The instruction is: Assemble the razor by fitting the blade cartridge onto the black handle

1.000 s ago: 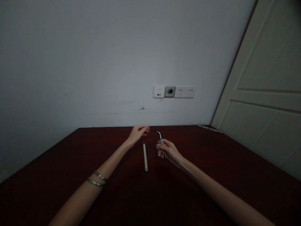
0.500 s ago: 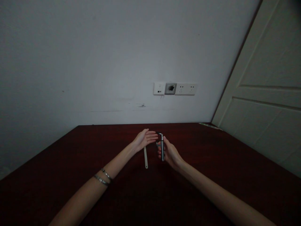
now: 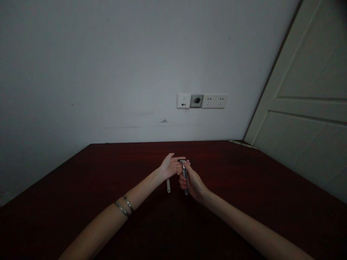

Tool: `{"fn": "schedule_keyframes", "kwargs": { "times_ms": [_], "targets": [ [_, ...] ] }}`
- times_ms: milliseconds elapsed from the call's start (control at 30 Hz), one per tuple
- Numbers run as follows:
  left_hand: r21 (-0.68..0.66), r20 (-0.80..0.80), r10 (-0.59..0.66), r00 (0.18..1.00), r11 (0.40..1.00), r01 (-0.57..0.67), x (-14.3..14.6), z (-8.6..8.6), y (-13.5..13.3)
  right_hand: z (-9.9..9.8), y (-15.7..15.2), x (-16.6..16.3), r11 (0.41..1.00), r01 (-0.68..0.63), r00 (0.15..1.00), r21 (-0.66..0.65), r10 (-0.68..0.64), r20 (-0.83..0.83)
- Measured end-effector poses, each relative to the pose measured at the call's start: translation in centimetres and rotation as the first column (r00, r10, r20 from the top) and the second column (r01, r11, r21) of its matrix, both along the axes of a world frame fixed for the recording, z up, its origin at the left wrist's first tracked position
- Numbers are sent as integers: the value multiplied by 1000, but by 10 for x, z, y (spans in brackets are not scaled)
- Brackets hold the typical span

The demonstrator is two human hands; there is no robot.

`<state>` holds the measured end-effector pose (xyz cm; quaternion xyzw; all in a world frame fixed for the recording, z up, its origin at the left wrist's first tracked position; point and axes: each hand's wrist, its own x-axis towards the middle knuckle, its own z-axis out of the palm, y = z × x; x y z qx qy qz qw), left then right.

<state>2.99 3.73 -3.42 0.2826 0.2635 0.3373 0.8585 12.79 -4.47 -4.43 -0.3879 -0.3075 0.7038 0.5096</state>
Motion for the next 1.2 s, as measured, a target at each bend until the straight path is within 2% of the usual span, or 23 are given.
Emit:
{"fn": "schedule_keyframes", "kwargs": {
  "times_ms": [167,367,667,800,900,1033,1200],
  "targets": [
    [-29,23,46,999,999,-45,4,3,-6,-1,-6,-2,999,-50,999,-13,50,22],
    [-13,53,36,998,999,-35,6,0,-8,0,-7,-2,998,-61,996,-17,62,71],
    [16,10,33,999,999,-33,5,0,-6,3,-6,-4,997,1,989,-75,10,149],
    [111,-115,56,992,993,-43,1,0,-5,7,-4,1,1000,12,997,-17,-11,74],
    [217,-216,115,970,974,-68,-3,-7,-1,12,-1,8,999,33,999,18,-33,18],
    [343,-264,180,948,936,-82,-4,-18,4,15,2,13,999,34,999,27,-33,-25],
    [336,-267,188,945,937,-92,-4,-23,6,12,2,11,999,45,999,18,-45,2]
  ]
}}
